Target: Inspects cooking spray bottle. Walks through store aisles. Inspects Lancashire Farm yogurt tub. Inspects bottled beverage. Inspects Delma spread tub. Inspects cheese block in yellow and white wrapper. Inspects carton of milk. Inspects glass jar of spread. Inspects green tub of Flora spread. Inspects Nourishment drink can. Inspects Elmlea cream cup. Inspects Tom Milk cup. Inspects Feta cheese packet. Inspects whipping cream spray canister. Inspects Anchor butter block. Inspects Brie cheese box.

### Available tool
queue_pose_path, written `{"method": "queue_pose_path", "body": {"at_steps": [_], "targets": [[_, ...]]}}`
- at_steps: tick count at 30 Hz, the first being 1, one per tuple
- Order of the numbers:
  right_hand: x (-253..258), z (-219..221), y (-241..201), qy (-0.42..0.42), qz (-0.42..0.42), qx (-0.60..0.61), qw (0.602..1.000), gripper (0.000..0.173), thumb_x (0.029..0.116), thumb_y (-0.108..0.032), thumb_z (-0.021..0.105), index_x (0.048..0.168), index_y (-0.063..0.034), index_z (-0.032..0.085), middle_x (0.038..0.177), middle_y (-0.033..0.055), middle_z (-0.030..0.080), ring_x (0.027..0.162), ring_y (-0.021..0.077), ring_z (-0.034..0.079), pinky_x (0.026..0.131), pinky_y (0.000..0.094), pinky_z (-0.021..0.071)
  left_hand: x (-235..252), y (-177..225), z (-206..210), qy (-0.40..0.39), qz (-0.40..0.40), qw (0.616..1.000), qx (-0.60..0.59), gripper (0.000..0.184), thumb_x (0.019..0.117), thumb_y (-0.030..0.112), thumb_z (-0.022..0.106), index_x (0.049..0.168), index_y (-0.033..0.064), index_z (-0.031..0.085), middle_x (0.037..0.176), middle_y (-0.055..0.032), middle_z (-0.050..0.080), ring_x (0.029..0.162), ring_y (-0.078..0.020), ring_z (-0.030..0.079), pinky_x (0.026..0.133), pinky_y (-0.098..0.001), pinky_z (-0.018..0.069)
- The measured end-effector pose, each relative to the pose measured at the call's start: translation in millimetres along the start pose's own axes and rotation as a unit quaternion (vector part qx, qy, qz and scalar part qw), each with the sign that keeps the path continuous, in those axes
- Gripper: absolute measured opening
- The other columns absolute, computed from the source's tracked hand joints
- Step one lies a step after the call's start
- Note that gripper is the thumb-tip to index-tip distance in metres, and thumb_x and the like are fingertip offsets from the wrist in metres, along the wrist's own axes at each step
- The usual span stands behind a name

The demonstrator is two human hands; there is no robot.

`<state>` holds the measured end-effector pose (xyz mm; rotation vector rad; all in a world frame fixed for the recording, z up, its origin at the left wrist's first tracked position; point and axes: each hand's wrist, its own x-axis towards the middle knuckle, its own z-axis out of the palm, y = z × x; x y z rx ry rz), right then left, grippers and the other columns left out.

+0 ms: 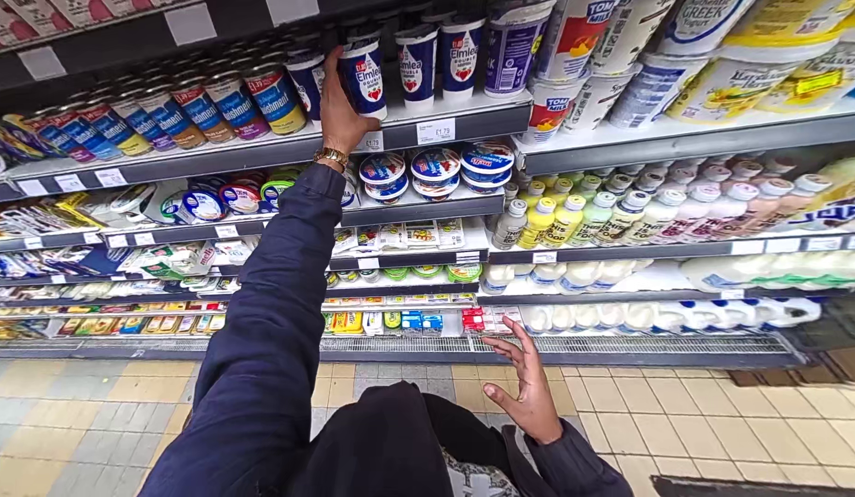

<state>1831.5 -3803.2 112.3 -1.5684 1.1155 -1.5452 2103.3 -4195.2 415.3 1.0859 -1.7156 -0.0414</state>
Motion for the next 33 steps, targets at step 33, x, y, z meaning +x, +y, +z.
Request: {"method": "queue_pose_path", "body": {"at_steps": [33], "targets": [[-64,95,-47,-0.061,-0.019,0.066,0.996,0.082,0.0873,-0.047,0.076,0.152,-0.0093,0.042,0.153,0.0207,0.045,0.126,0.0307,0.060,0.100,0.0430,0.0563,-438,51,-98,-0.223,-0.130,0.839,-0.479,0.079,0.0844,0.024,0.083,0.149,0.0030,0.042,0.142,-0.0204,0.056,0.126,-0.0364,0.060,0.101,-0.0508,0.0556]]}}
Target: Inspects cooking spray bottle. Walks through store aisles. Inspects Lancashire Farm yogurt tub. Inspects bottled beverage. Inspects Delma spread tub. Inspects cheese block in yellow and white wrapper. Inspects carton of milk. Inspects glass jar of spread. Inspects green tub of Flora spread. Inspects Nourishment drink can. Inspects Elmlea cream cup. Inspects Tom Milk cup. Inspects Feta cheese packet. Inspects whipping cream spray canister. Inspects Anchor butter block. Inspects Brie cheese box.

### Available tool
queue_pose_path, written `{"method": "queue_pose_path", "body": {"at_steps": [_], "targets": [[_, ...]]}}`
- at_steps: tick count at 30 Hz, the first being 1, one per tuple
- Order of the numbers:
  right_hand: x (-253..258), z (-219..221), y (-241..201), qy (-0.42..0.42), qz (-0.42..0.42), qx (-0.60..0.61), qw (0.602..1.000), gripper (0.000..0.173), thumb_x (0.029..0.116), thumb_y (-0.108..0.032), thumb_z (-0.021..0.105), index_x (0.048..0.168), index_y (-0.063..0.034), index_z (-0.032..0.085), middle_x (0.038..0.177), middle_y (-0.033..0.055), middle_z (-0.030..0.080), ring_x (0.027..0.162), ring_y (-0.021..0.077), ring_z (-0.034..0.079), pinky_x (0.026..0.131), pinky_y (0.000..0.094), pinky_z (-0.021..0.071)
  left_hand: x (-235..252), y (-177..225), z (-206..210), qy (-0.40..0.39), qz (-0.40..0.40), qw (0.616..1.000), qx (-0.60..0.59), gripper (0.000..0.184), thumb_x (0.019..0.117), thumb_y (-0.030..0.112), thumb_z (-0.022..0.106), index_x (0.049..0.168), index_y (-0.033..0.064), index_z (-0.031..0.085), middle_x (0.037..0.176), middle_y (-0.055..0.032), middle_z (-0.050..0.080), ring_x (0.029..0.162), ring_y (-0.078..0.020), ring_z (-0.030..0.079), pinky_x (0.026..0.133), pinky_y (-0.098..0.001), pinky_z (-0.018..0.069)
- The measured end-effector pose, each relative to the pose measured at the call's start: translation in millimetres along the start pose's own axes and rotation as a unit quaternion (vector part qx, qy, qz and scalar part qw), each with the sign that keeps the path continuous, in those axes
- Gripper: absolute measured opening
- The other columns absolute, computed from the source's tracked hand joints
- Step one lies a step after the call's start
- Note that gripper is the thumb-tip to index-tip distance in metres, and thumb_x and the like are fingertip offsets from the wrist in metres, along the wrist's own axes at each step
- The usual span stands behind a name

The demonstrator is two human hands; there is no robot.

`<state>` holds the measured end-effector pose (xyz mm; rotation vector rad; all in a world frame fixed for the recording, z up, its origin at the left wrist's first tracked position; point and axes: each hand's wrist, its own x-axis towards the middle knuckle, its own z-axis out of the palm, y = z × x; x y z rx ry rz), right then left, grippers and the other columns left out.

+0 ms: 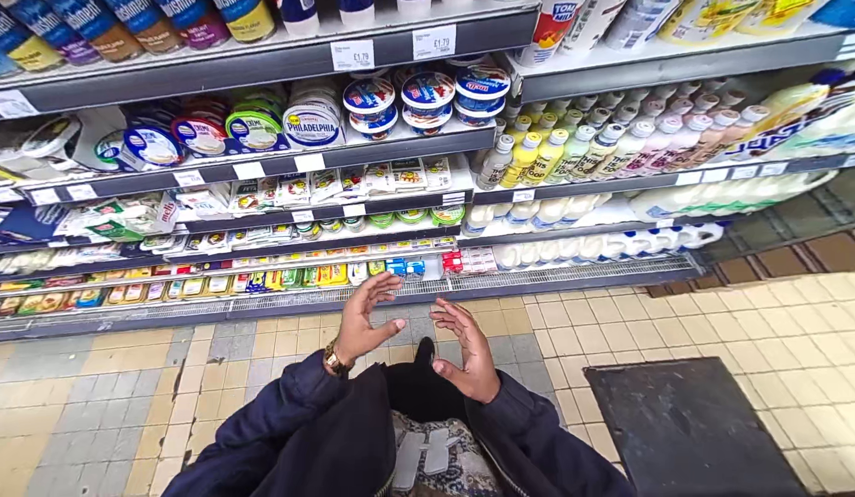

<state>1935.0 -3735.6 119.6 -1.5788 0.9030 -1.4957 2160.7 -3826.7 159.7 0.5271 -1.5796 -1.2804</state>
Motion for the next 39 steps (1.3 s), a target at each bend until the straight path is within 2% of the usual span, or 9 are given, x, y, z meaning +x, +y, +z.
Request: {"method": "queue_pose_path", "body": {"at_steps": [4,8,14,17,28,39], "targets": [[-16,16,-5,0.003,0.017,-0.007,1.000,0.081,0.0881,-0.048,0.075,0.150,-0.0069,0.044,0.151,0.0210,0.048,0.124,0.0306,0.061,0.097,0.0422,0.0575,-49,-1,3,0.026,-0.042,0.998,-0.027,0.069,0.0873,0.024,0.080,0.142,-0.0026,0.047,0.139,-0.0215,0.058,0.123,-0.0347,0.062,0.098,-0.0480,0.0571],[-28,31,-9,0.010,0.026,-0.014,1.000,0.076,0.0890,-0.045,0.075,0.148,-0.0057,0.047,0.149,0.0197,0.051,0.122,0.0275,0.062,0.095,0.0398,0.0577,-81,0,6,0.018,-0.060,0.997,-0.037,0.059,0.0884,0.027,0.078,0.137,0.0002,0.056,0.136,-0.0190,0.061,0.122,-0.0310,0.062,0.097,-0.0446,0.0569],[-46,43,-16,0.016,0.033,-0.025,0.999,0.069,0.0904,-0.039,0.074,0.145,-0.0045,0.050,0.146,0.0195,0.053,0.120,0.0277,0.064,0.092,0.0395,0.0593,-102,4,6,0.013,-0.059,0.997,-0.038,0.056,0.0883,0.024,0.078,0.135,0.0010,0.058,0.135,-0.0189,0.062,0.121,-0.0311,0.063,0.096,-0.0440,0.0577],[-54,47,-22,0.019,0.044,-0.034,0.998,0.071,0.0901,-0.040,0.075,0.145,-0.0021,0.050,0.145,0.0200,0.054,0.118,0.0273,0.064,0.091,0.0394,0.0601,-108,5,10,0.010,-0.059,0.997,-0.050,0.055,0.0877,0.024,0.078,0.134,0.0016,0.059,0.134,-0.0187,0.062,0.120,-0.0309,0.063,0.096,-0.0439,0.0577],[-76,46,-32,0.061,0.045,-0.048,0.996,0.069,0.0899,-0.037,0.075,0.145,-0.0029,0.050,0.145,0.0195,0.054,0.118,0.0273,0.065,0.091,0.0392,0.0600,-111,4,19,-0.028,-0.058,0.995,-0.070,0.054,0.0882,0.025,0.078,0.133,0.0030,0.060,0.134,-0.0174,0.063,0.119,-0.0290,0.064,0.095,-0.0412,0.0582],[-60,20,-27,0.083,0.030,-0.054,0.995,0.067,0.0908,-0.036,0.075,0.146,-0.0051,0.050,0.146,0.0183,0.054,0.116,0.0256,0.066,0.089,0.0389,0.0604,-84,-4,26,-0.041,-0.063,0.995,-0.063,0.053,0.0889,0.027,0.078,0.134,0.0073,0.060,0.133,-0.0166,0.064,0.118,-0.0297,0.065,0.093,-0.0405,0.0590]]}}
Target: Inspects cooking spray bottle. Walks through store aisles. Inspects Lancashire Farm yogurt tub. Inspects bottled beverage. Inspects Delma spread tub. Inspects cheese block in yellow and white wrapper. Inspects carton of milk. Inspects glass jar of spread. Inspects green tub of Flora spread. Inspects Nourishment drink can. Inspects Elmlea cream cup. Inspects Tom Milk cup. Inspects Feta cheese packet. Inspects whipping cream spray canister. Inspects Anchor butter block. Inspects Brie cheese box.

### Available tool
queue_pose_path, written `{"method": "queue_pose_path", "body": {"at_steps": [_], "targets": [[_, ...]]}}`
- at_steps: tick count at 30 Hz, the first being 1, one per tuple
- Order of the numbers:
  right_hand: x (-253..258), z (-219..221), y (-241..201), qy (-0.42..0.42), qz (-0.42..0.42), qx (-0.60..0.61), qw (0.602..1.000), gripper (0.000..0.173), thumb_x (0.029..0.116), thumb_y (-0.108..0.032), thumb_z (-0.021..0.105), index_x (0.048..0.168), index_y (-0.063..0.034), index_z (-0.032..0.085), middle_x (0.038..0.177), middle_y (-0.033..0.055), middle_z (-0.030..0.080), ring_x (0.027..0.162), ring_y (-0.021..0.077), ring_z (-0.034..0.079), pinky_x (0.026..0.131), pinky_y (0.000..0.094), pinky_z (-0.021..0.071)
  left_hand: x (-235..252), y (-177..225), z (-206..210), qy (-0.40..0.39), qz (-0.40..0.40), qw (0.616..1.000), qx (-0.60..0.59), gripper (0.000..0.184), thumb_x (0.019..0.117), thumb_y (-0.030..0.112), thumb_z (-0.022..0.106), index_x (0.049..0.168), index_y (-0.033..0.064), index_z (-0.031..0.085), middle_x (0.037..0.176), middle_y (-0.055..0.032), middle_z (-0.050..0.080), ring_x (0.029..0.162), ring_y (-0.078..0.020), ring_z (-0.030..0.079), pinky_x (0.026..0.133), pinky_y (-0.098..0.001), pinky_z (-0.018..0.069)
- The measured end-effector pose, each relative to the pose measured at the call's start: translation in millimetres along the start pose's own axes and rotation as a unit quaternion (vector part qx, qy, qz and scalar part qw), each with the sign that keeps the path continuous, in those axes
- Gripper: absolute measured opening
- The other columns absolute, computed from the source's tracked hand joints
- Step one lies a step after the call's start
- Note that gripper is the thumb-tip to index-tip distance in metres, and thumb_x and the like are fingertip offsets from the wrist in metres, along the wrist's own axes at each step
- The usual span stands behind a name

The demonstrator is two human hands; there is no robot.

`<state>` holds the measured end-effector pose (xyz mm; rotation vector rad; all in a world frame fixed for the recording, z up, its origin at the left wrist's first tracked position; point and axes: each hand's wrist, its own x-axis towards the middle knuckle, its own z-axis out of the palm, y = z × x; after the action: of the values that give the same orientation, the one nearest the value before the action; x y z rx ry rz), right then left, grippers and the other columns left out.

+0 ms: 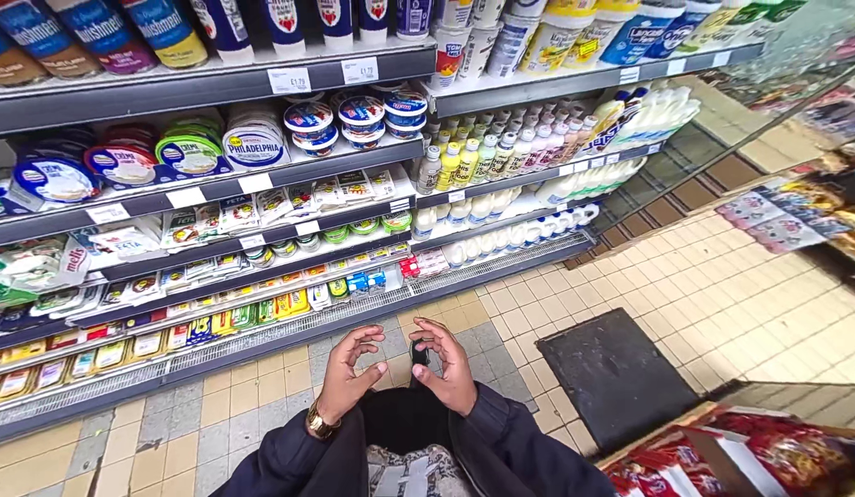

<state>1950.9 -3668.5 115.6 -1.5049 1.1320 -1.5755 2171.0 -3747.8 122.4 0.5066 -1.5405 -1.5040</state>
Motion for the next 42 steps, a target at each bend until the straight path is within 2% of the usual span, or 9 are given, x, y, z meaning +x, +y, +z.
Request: {"method": "queue_pose_path", "body": {"at_steps": [7,12,20,23,26,31,35,39,42], "targets": [[49,-47,13,0.013,-0.021,-0.011,1.000,0.068,0.0911,-0.040,0.074,0.143,-0.0015,0.052,0.143,0.0189,0.056,0.113,0.0255,0.067,0.089,0.0389,0.0610,39,-11,13,0.010,-0.003,1.000,0.012,0.054,0.0880,0.027,0.079,0.135,0.0080,0.060,0.132,-0.0166,0.065,0.115,-0.0294,0.067,0.093,-0.0399,0.0592],[117,-106,14,0.003,-0.060,-0.044,0.997,0.070,0.0901,-0.042,0.075,0.139,0.0034,0.053,0.138,0.0207,0.059,0.114,0.0267,0.067,0.089,0.0402,0.0610,72,-18,25,0.037,-0.007,0.999,0.011,0.055,0.0867,0.025,0.080,0.135,0.0084,0.060,0.132,-0.0175,0.065,0.114,-0.0310,0.067,0.092,-0.0405,0.0598],[275,-215,-12,0.014,-0.139,-0.127,0.982,0.076,0.0886,-0.046,0.073,0.137,0.0086,0.052,0.133,0.0211,0.062,0.119,0.0285,0.064,0.093,0.0439,0.0588,114,-33,49,0.084,-0.005,0.996,0.023,0.054,0.0867,0.026,0.080,0.135,0.0124,0.061,0.130,-0.0163,0.066,0.113,-0.0297,0.068,0.091,-0.0384,0.0601],[342,-245,-37,0.024,-0.145,-0.160,0.976,0.071,0.0866,-0.036,0.076,0.142,0.0001,0.051,0.137,0.0157,0.061,0.120,0.0256,0.064,0.094,0.0443,0.0589,123,-35,58,0.105,-0.005,0.994,0.032,0.054,0.0870,0.027,0.080,0.135,0.0128,0.060,0.130,-0.0158,0.066,0.112,-0.0298,0.069,0.091,-0.0382,0.0601],[418,-265,-66,0.028,-0.185,-0.205,0.961,0.067,0.0883,-0.027,0.073,0.145,-0.0015,0.049,0.142,0.0153,0.058,0.119,0.0243,0.064,0.090,0.0417,0.0599,127,-36,67,0.135,-0.007,0.990,0.037,0.053,0.0878,0.028,0.080,0.135,0.0128,0.061,0.130,-0.0150,0.066,0.112,-0.0291,0.069,0.091,-0.0381,0.0603],[541,-286,-83,0.066,-0.236,-0.196,0.950,0.057,0.0907,-0.024,0.072,0.142,-0.0030,0.056,0.139,0.0165,0.059,0.100,0.0203,0.068,0.080,0.0370,0.0594,122,-38,79,0.195,-0.009,0.980,0.044,0.051,0.0892,0.028,0.078,0.135,0.0117,0.062,0.130,-0.0167,0.066,0.112,-0.0304,0.069,0.091,-0.0387,0.0607],[599,-284,-88,0.068,-0.204,-0.215,0.953,0.055,0.0904,-0.026,0.074,0.140,-0.0077,0.059,0.128,0.0146,0.066,0.085,0.0183,0.069,0.071,0.0357,0.0587,115,-37,86,0.242,-0.015,0.969,0.053,0.046,0.0905,0.028,0.077,0.132,0.0128,0.063,0.128,-0.0147,0.067,0.111,-0.0293,0.069,0.091,-0.0382,0.0610],[636,-283,-89,0.035,-0.173,-0.221,0.959,0.063,0.0884,-0.033,0.075,0.145,-0.0122,0.056,0.138,0.0117,0.061,0.092,0.0181,0.069,0.073,0.0364,0.0588,109,-33,91,0.286,-0.026,0.956,0.066,0.045,0.0912,0.028,0.075,0.130,0.0097,0.064,0.125,-0.0151,0.069,0.108,-0.0289,0.071,0.089,-0.0377,0.0613],[649,-282,-97,0.022,-0.133,-0.205,0.969,0.058,0.0879,-0.033,0.078,0.137,-0.0083,0.059,0.127,0.0116,0.064,0.088,0.0184,0.069,0.067,0.0353,0.0585,104,-34,93,0.299,-0.018,0.952,0.065,0.043,0.0917,0.029,0.076,0.130,0.0110,0.065,0.123,-0.0149,0.070,0.108,-0.0282,0.071,0.090,-0.0379,0.0611]]}}
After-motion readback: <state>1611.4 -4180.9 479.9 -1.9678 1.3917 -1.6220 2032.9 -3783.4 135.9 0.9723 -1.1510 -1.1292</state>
